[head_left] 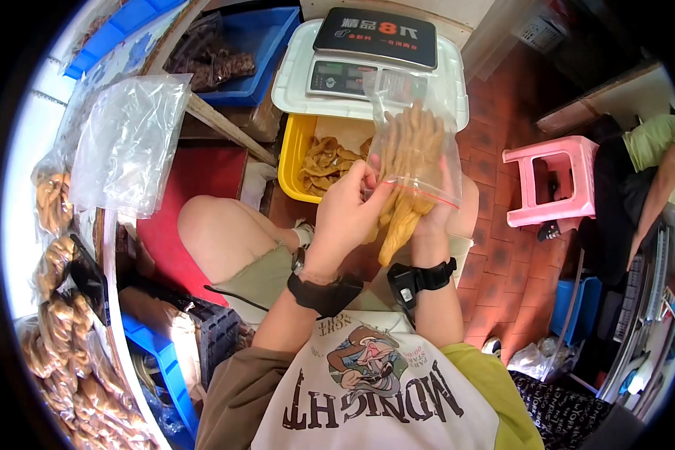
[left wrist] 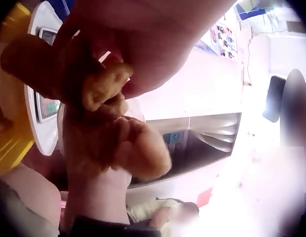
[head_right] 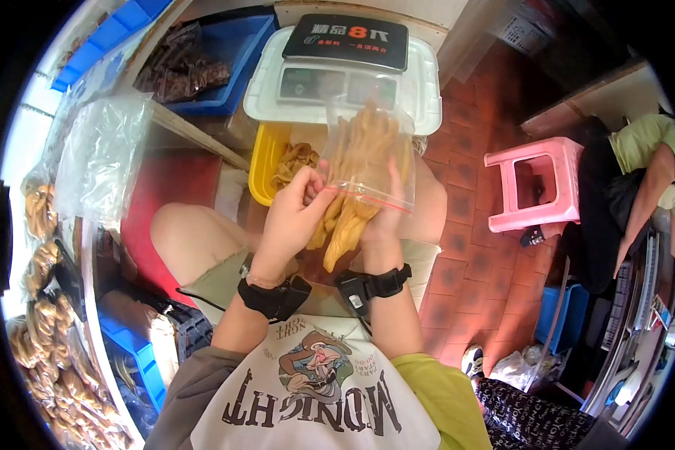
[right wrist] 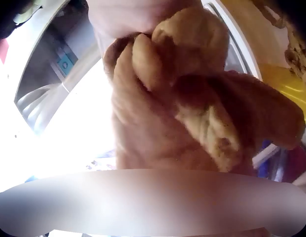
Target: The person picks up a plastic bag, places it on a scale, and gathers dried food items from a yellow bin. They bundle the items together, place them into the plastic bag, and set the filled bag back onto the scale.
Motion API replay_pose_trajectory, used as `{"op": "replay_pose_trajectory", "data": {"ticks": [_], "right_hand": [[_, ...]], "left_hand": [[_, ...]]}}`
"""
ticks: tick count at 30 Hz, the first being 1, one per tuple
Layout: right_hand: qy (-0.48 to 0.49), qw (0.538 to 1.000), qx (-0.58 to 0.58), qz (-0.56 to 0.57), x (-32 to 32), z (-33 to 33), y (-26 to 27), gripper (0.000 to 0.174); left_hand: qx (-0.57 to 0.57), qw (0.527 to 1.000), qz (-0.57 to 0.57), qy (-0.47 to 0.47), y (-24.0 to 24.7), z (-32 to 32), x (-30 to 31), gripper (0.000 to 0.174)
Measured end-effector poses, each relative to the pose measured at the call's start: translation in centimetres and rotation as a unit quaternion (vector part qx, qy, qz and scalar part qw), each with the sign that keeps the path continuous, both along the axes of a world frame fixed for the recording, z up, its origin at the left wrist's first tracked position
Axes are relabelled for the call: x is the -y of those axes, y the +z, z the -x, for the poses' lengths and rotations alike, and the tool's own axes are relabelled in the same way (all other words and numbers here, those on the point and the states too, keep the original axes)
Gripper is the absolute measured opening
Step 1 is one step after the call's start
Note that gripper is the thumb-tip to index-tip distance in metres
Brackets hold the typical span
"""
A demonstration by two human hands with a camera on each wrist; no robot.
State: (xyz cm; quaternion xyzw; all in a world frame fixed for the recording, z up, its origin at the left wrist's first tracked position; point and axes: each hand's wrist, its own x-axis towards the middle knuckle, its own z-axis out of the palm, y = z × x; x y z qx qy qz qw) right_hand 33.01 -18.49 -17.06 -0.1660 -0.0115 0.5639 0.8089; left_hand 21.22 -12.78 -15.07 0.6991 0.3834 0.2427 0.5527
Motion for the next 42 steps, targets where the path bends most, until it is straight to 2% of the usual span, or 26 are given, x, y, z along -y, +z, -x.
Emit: {"op": "replay_pose_trajectory", "data": {"ticks": [3,5,8,9,11,15,17,18,20,21,23,24,26,27,28,31,35,37,39,40,42], "right_hand": [[-0.026,1.0,-0.001,-0.003,0.1,0.1,0.0,0.062],[-0.034,0.996,-0.024,-0.074,0.2,0.1,-0.3,0.063],[-0.073,0.993,0.036,-0.089,-0.4,0.4,-1.0,0.063],[-0.074,0.993,0.037,-0.089,-0.4,0.5,-1.0,0.063],[-0.093,0.992,-0.022,-0.077,-0.2,0.6,-1.2,0.062],[-0.044,0.987,-0.059,-0.143,0.1,0.5,-2.0,0.063],[-0.063,0.991,-0.082,-0.084,0.0,0.8,-1.7,0.064],[-0.064,0.991,-0.082,-0.084,-0.1,0.7,-1.4,0.064],[-0.103,0.994,0.032,0.019,-0.3,0.3,-1.0,0.064],[-0.103,0.994,0.032,0.02,-0.1,0.2,-1.0,0.064],[-0.013,0.999,0.011,-0.05,-0.1,0.2,-1.0,0.06],[-0.01,0.999,0.011,-0.05,0.2,0.6,-0.8,0.06],[0.014,0.996,-0.01,-0.09,0.9,1.3,-0.1,0.057],[-0.035,0.999,-0.034,-0.012,0.8,1.1,-1.6,0.058],[-0.03,0.998,-0.053,-0.026,0.9,0.9,-1.6,0.058],[-0.004,0.988,-0.123,-0.096,1.4,0.8,-1.3,0.059],[0.036,0.958,-0.232,-0.166,2.4,0.6,-0.3,0.06],[0.051,0.933,-0.299,-0.192,2.6,0.6,-0.2,0.061],[0.055,0.917,-0.337,-0.205,2.3,0.3,-0.7,0.062],[0.055,0.917,-0.338,-0.205,2.0,0.2,-1.5,0.062],[0.023,0.944,-0.215,-0.251,0.8,0.0,-2.5,0.065]], "left_hand": [[-0.019,0.998,-0.054,0.02,0.5,0.0,0.1,0.021],[-0.014,0.997,-0.072,0.032,0.1,0.2,-0.1,0.02],[-0.006,0.999,-0.048,-0.002,-0.9,1.2,-1.3,0.016],[-0.014,0.997,-0.073,-0.023,-0.8,1.5,-1.4,0.015],[-0.022,0.991,-0.114,-0.058,-0.1,2.1,-1.2,0.015],[-0.026,0.987,-0.144,-0.072,1.0,2.8,0.1,0.012],[-0.097,0.95,-0.28,-0.099,1.5,3.1,0.4,0.009],[-0.096,0.95,-0.281,-0.1,1.6,3.0,0.3,0.009],[-0.089,0.893,-0.436,-0.065,1.9,2.9,0.1,0.014],[-0.089,0.893,-0.435,-0.065,2.7,2.7,0.4,0.014],[-0.035,0.918,-0.39,-0.06,5.0,1.5,1.3,0.027],[-0.018,0.911,-0.401,-0.093,5.4,0.7,2.0,0.037],[-0.038,0.898,-0.422,-0.116,5.9,-1.3,3.5,0.035],[-0.045,0.867,-0.485,-0.109,4.8,-2.6,4.0,0.033],[-0.052,0.831,-0.545,-0.102,3.9,-3.5,4.2,0.03],[-0.052,0.803,-0.581,-0.121,2.5,-4.5,4.2,0.025],[0.0,0.819,-0.56,-0.12,2.1,-4.7,4.3,0.019],[0.004,0.826,-0.533,-0.186,2.7,-4.4,4.6,0.017],[0.003,0.82,-0.532,-0.212,2.8,-3.9,4.7,0.018],[0.004,0.814,-0.53,-0.237,2.8,-3.7,4.7,0.019],[0.017,0.823,-0.503,-0.264,2.8,-2.8,4.3,0.024]]}}
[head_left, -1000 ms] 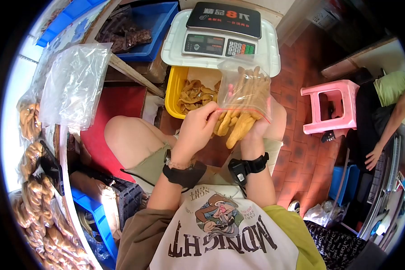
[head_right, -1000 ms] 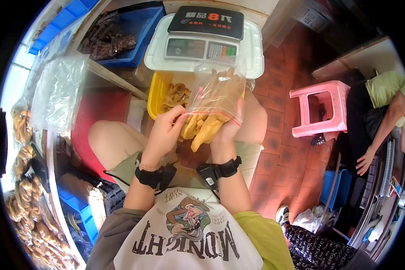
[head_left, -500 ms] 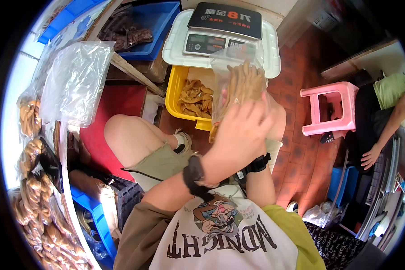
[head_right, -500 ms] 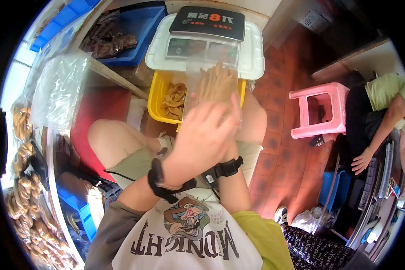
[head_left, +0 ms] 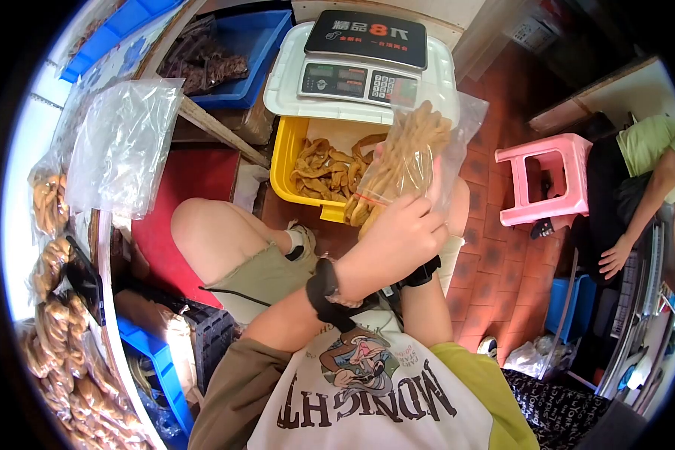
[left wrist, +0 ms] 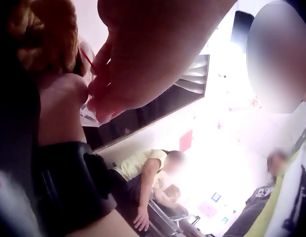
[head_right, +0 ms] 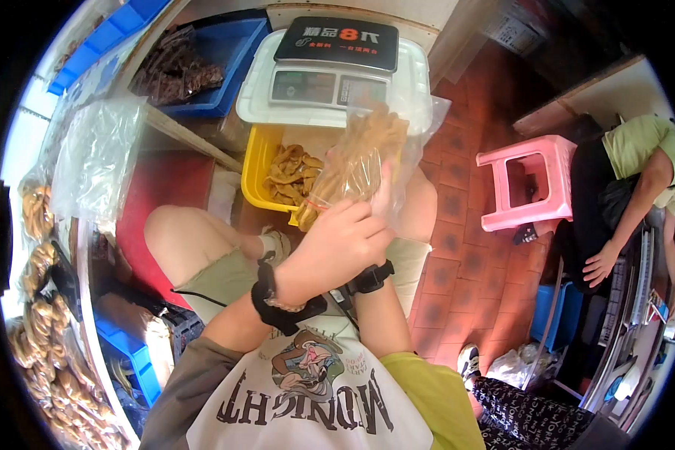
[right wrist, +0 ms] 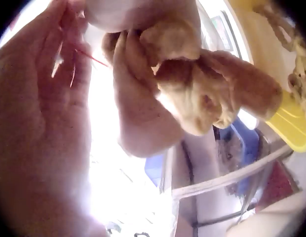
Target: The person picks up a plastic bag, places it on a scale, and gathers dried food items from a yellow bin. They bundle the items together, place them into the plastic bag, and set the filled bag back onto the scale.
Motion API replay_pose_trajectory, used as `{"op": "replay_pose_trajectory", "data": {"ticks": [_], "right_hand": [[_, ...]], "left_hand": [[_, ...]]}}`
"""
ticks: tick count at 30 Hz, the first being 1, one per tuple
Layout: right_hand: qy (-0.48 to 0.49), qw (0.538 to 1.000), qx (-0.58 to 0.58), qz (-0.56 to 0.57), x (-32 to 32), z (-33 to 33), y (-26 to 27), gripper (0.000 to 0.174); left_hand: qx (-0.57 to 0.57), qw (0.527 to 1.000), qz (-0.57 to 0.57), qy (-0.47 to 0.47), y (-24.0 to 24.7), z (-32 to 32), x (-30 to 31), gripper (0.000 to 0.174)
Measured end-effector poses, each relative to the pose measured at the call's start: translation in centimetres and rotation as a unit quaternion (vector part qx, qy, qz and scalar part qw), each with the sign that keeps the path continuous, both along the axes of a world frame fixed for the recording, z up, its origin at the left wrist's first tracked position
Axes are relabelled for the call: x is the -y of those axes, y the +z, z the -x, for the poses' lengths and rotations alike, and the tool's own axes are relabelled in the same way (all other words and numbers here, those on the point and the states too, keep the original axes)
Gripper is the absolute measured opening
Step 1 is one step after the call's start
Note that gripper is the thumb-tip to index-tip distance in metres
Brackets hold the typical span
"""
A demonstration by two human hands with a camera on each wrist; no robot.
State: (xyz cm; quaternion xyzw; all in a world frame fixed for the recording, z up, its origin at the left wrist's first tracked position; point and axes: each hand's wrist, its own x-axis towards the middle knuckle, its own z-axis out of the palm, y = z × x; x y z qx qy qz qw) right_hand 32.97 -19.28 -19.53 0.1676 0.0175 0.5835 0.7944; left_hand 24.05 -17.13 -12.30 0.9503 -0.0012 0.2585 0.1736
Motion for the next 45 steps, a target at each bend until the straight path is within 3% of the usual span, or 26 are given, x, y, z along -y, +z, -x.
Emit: {"op": "replay_pose_trajectory", "data": {"ticks": [1,2,3,4,5,6,8,9,10,12,13,15,19,21,22,24,25,27,30,32,36,38,40,41,43,45], "right_hand": [[-0.001,1.0,0.0,0.0,0.0,-0.1,0.5,0.065],[-0.046,0.984,0.114,0.132,0.1,-0.3,1.2,0.065],[-0.091,0.935,0.224,0.259,0.1,-0.3,2.0,0.064],[-0.091,0.935,0.224,0.26,0.1,-0.5,1.9,0.064],[-0.109,0.929,0.234,0.266,-0.1,-0.8,1.6,0.063],[-0.127,0.922,0.244,0.272,-0.2,-1.1,1.3,0.062],[-0.108,0.935,0.206,0.269,-0.2,-1.3,0.9,0.06],[-0.103,0.937,0.218,0.252,-0.4,-1.1,1.6,0.06],[-0.097,0.94,0.23,0.235,-0.5,-1.0,1.9,0.06],[-0.091,0.947,0.225,0.212,-0.4,-1.1,1.5,0.06],[-0.084,0.953,0.221,0.189,-0.5,-1.1,1.3,0.061],[-0.111,0.95,0.22,0.192,-0.5,-0.4,1.3,0.061],[-0.152,0.946,0.197,0.21,-0.5,0.6,2.2,0.064],[-0.127,0.953,0.183,0.205,-0.3,0.2,2.7,0.066],[-0.103,0.959,0.17,0.2,-0.2,-0.1,2.7,0.068],[-0.099,0.951,0.197,0.217,-0.1,-0.2,2.4,0.068],[-0.093,0.942,0.224,0.233,-0.1,-0.3,2.2,0.069],[-0.09,0.936,0.233,0.249,0.0,-0.8,1.4,0.068],[-0.079,0.939,0.224,0.249,-0.1,-1.0,0.7,0.065],[-0.074,0.948,0.205,0.232,-0.4,-0.9,0.2,0.064],[-0.071,0.936,0.148,0.311,-0.7,-0.5,0.1,0.054],[-0.051,0.931,0.14,0.333,-0.5,-0.6,-0.3,0.049],[0.011,0.914,0.115,0.388,-0.3,-1.1,-1.5,0.04],[0.011,0.914,0.115,0.388,-0.1,-1.2,-2.0,0.04],[0.023,0.895,0.099,0.435,0.1,-0.8,-0.8,0.043],[0.028,0.885,0.102,0.453,-0.2,-0.8,-1.3,0.042]], "left_hand": [[-0.01,0.999,0.031,-0.026,0.1,0.5,-0.3,0.028],[-0.01,0.999,0.031,-0.026,0.2,0.9,-0.6,0.028],[0.015,0.998,0.059,0.013,1.0,1.3,-1.0,0.037],[0.039,0.994,0.088,0.051,1.4,1.8,-1.4,0.046],[-0.033,0.988,0.103,0.113,1.3,2.7,-1.7,0.063],[-0.035,0.988,0.103,0.11,0.8,3.0,-2.1,0.063],[0.003,0.933,0.328,0.145,-1.2,3.3,-2.8,0.071],[-0.005,0.906,0.414,0.09,-1.9,3.4,-2.9,0.068],[-0.004,0.906,0.414,0.09,-2.5,3.3,-2.9,0.068],[0.019,0.775,0.63,0.044,-3.2,3.2,-3.1,0.056],[0.02,0.775,0.631,0.046,-3.3,3.1,-3.3,0.056],[0.044,0.722,0.69,0.035,-3.4,3.1,-3.5,0.047],[0.047,0.765,0.64,0.054,-3.2,2.9,-3.4,0.046],[0.044,0.839,0.531,0.112,-3.9,3.0,-3.1,0.048],[0.043,0.838,0.532,0.112,-4.6,2.9,-2.9,0.048],[0.085,0.762,0.624,0.149,-5.7,2.5,-2.4,0.046],[0.084,0.762,0.624,0.149,-6.0,2.4,-2.1,0.046],[0.125,0.811,0.539,0.191,-6.0,2.3,-1.4,0.037],[0.146,0.769,0.583,0.218,-4.8,2.2,-0.4,0.025],[0.147,0.779,0.565,0.23,-4.2,2.2,-0.6,0.019],[0.194,0.797,0.52,0.238,-4.4,1.9,-1.8,0.007],[0.171,0.828,0.469,0.256,-3.5,2.1,-2.0,0.005],[0.131,0.888,0.358,0.256,-3.1,2.3,-1.9,0.006],[0.131,0.889,0.358,0.256,-3.1,2.4,-2.0,0.006],[0.115,0.939,0.202,0.254,-3.1,2.6,-2.2,0.006],[0.104,0.938,0.206,0.259,-2.8,2.7,-2.0,0.006]]}}
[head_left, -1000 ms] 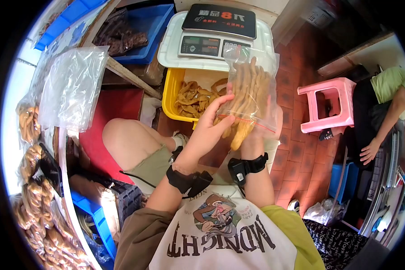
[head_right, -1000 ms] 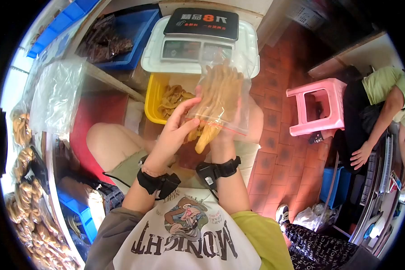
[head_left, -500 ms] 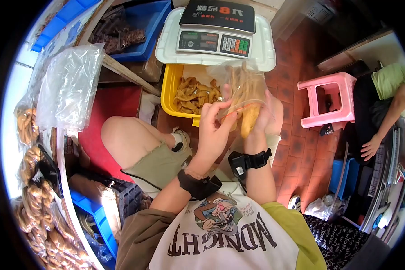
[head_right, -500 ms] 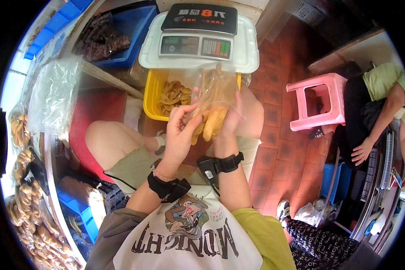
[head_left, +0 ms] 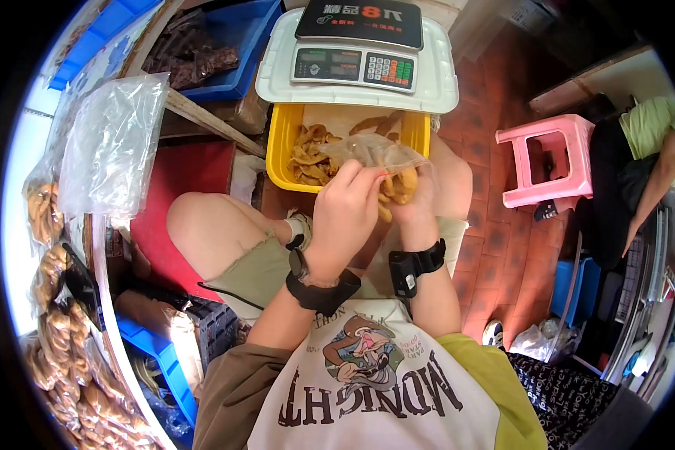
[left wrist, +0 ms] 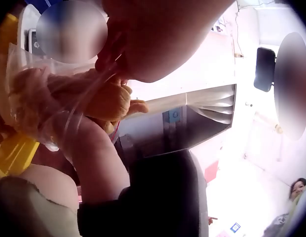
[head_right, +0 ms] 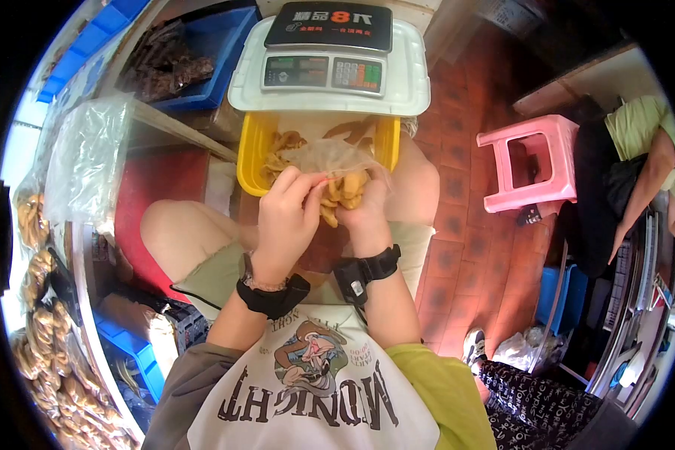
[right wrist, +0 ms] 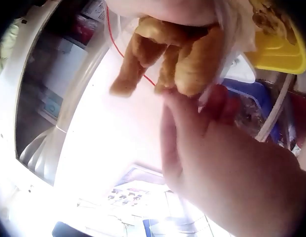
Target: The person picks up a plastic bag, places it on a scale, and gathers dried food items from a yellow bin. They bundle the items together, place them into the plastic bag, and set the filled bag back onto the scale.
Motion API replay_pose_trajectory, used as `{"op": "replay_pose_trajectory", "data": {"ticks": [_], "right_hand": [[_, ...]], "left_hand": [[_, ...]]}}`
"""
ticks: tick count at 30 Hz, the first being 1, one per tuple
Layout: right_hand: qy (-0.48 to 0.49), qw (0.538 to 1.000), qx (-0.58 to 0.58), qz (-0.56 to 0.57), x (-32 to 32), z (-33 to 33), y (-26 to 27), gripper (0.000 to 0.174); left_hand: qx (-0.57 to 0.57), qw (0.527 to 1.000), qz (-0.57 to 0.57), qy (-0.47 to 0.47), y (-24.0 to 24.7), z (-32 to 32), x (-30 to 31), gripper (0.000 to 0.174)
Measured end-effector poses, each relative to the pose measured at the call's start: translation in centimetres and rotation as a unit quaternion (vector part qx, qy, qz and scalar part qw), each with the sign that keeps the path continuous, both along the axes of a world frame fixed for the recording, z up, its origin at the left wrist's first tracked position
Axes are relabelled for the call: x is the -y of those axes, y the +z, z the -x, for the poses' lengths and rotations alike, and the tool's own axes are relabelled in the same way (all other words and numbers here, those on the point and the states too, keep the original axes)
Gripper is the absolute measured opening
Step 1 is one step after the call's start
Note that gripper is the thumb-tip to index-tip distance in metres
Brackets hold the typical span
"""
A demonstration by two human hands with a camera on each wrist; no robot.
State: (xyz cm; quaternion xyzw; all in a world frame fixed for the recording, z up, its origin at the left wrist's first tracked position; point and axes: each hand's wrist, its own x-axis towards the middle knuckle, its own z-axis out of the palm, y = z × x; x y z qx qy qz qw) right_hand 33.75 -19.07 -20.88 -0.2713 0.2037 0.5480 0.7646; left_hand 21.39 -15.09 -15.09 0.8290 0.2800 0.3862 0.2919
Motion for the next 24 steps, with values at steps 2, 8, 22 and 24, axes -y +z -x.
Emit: {"op": "replay_pose_trajectory", "data": {"ticks": [2,8,22,24], "right_hand": [[0.004,1.0,0.003,0.019,-0.3,-0.2,-1.0,0.041],[-0.024,0.997,-0.075,0.002,-0.9,0.8,-0.9,0.046],[-0.076,0.987,-0.13,-0.051,-0.6,0.9,0.1,0.046],[-0.078,0.987,-0.132,-0.051,-0.2,1.0,0.9,0.047]], "left_hand": [[-0.009,1.0,0.005,0.002,0.1,0.0,-0.1,0.006],[-0.001,1.0,0.023,0.022,-1.3,-0.5,-1.7,0.007],[0.01,0.997,0.069,0.035,-2.2,-1.2,-2.9,0.007],[0.018,0.996,0.078,0.035,-2.3,-1.3,-3.4,0.007]]}}
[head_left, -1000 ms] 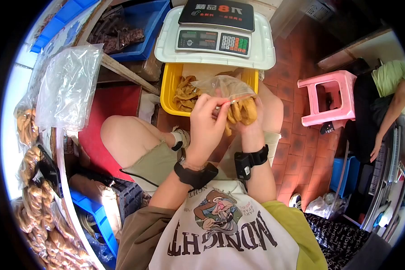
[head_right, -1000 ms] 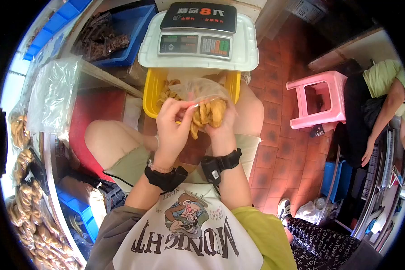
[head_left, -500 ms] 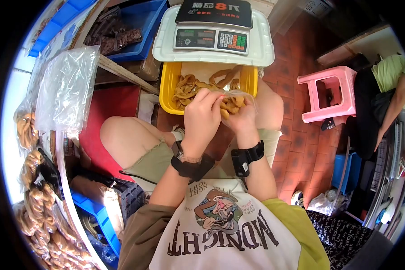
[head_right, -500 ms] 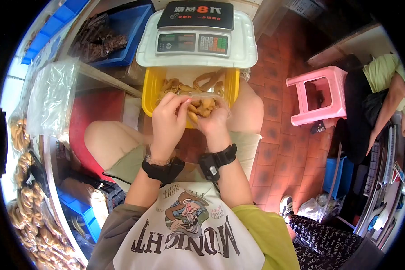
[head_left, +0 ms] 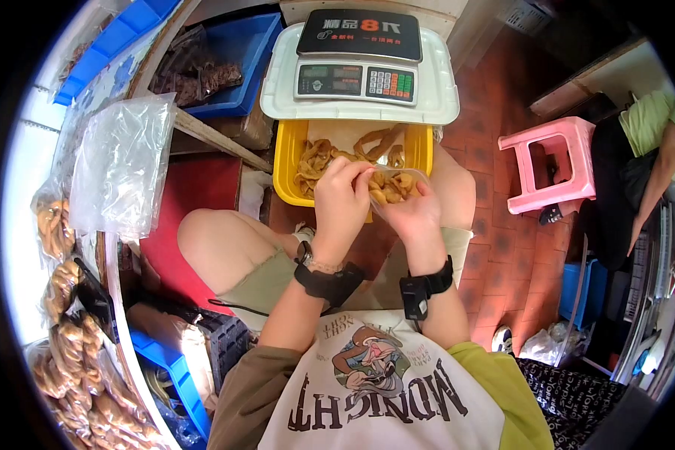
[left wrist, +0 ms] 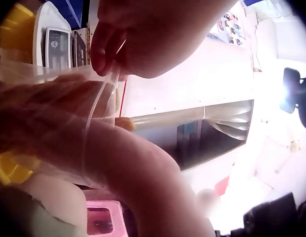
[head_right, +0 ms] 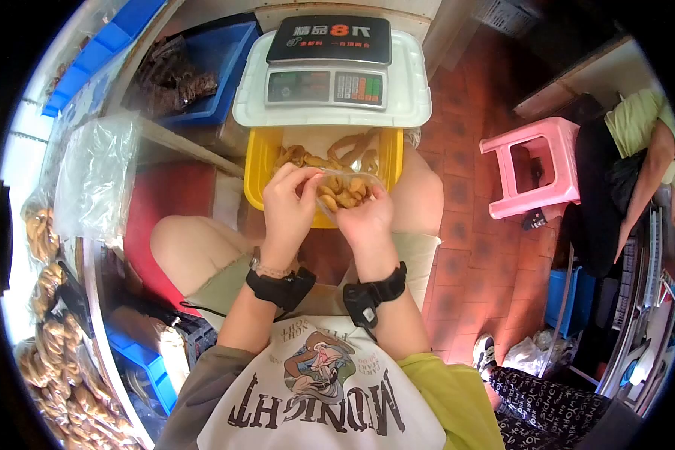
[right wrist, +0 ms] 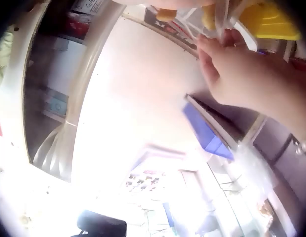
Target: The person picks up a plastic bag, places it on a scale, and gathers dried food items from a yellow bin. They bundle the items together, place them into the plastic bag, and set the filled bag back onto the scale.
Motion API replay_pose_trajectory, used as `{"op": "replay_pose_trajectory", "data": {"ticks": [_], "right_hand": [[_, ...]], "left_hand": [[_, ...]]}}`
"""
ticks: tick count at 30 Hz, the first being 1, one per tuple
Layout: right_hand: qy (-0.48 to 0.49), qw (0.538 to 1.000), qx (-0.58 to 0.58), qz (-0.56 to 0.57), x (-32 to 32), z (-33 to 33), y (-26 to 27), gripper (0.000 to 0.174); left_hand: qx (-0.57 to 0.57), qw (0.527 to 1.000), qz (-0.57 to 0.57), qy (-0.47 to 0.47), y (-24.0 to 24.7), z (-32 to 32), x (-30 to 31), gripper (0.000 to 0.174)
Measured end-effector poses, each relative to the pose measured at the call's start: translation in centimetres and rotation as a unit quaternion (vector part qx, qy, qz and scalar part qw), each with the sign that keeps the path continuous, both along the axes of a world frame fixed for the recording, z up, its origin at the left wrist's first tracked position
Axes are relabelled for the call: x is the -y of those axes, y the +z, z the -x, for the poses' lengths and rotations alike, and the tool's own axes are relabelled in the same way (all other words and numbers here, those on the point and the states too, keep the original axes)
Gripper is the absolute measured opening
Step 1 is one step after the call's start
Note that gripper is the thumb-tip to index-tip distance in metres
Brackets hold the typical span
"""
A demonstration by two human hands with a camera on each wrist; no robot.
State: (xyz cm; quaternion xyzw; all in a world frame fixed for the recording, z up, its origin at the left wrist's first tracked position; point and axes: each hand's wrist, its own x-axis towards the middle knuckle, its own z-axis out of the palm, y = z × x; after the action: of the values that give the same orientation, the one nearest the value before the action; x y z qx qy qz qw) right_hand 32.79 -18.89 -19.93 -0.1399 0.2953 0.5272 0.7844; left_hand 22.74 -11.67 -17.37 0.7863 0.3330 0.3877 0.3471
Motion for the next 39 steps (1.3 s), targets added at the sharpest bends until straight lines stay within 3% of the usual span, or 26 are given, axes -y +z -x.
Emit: {"op": "replay_pose_trajectory", "data": {"ticks": [5,8,10,11,12,13,14,15,17,18,20,21,23,24,25,26,27,29,31,32,33,34,35,36,37,39], "right_hand": [[0.039,0.995,0.086,-0.036,3.0,-0.9,2.9,0.049],[0.076,0.986,0.148,-0.025,5.4,-1.3,4.7,0.036],[0.088,0.886,0.455,0.029,6.1,-0.9,6.0,0.043],[0.09,0.885,0.456,0.027,5.7,-1.1,6.1,0.043],[0.065,0.704,0.699,0.107,5.1,-1.3,6.2,0.054],[0.031,0.455,0.873,0.175,4.3,-1.2,6.9,0.065],[0.062,0.3,0.919,0.248,3.8,-1.0,8.0,0.086],[0.061,0.3,0.919,0.247,2.6,-0.7,8.0,0.086],[0.07,0.175,0.952,0.242,0.0,-0.6,7.9,0.092],[0.067,0.176,0.952,0.242,-0.9,-0.8,7.5,0.092],[0.138,0.299,0.937,0.119,-2.3,-1.0,6.5,0.078],[0.134,0.299,0.938,0.117,-2.5,-1.2,6.4,0.078],[0.191,0.241,0.942,0.135,-2.9,-1.6,6.0,0.059],[0.12,0.245,0.954,0.126,-3.2,-1.5,5.3,0.04],[0.12,0.246,0.954,0.125,-3.3,-1.6,4.7,0.04],[0.109,0.278,0.946,0.125,-3.4,-1.7,4.2,0.034],[0.097,0.31,0.937,0.126,-3.4,-1.9,4.0,0.028],[0.106,0.325,0.928,0.148,-3.3,-2.3,3.8,0.021],[0.113,0.34,0.918,0.168,-3.0,-2.6,4.3,0.015],[0.131,0.398,0.894,0.159,-2.8,-2.8,4.9,0.014],[0.148,0.453,0.866,0.15,-2.6,-3.1,5.3,0.013],[0.147,0.452,0.867,0.149,-2.5,-3.4,5.4,0.013],[0.128,0.482,0.855,0.141,-2.4,-3.7,5.4,0.014],[0.109,0.511,0.843,0.133,-2.5,-4.2,5.5,0.016],[0.108,0.509,0.843,0.133,-2.8,-4.8,5.3,0.016],[0.075,0.624,0.771,0.1,-3.4,-6.0,4.0,0.018]], "left_hand": [[0.04,0.997,0.06,0.012,1.3,-0.3,-0.8,0.005],[0.049,0.997,0.049,0.019,2.9,-0.3,-1.3,0.006],[0.051,0.998,0.023,0.029,4.2,-0.2,-1.7,0.006],[0.053,0.998,0.023,0.032,4.6,-0.1,-1.9,0.006],[0.042,0.999,0.008,0.031,5.0,0.0,-2.3,0.007],[0.032,0.999,-0.008,0.031,5.3,0.0,-2.5,0.007],[0.033,0.999,-0.008,0.033,5.8,0.0,-2.6,0.007],[0.023,0.999,-0.017,0.028,6.3,0.1,-2.7,0.007],[0.013,0.999,-0.029,0.022,6.8,0.2,-2.9,0.008],[0.016,0.999,-0.024,0.021,6.9,0.4,-3.0,0.008],[0.02,0.999,-0.024,0.019,7.4,0.8,-3.3,0.008],[-0.005,1.0,-0.019,0.023,7.8,1.1,-3.4,0.008],[-0.031,0.999,-0.013,0.029,7.7,1.3,-3.7,0.009],[0.005,0.999,0.029,0.015,7.0,1.2,-3.8,0.009],[0.041,0.997,0.071,0.001,6.4,1.1,-4.0,0.009],[0.04,0.997,0.072,0.001,5.9,1.1,-4.1,0.009],[0.046,0.994,0.101,-0.023,5.6,1.0,-4.3,0.016],[0.051,0.989,0.129,-0.047,5.4,0.9,-4.6,0.024],[0.025,0.993,0.013,-0.118,5.9,0.8,-4.9,0.064],[-0.01,0.985,0.023,-0.172,4.7,1.1,-5.9,0.091],[-0.009,0.985,0.021,-0.171,2.9,1.2,-6.9,0.091],[-0.039,0.971,0.035,-0.233,0.9,1.3,-7.7,0.092],[-0.068,0.953,0.05,-0.293,-0.2,1.2,-8.2,0.094],[-0.084,0.937,0.123,-0.316,-0.2,0.9,-8.2,0.087],[-0.083,0.937,0.122,-0.317,-0.2,0.4,-8.3,0.087],[-0.177,0.95,0.085,-0.243,0.2,-0.7,-8.5,0.072]]}}
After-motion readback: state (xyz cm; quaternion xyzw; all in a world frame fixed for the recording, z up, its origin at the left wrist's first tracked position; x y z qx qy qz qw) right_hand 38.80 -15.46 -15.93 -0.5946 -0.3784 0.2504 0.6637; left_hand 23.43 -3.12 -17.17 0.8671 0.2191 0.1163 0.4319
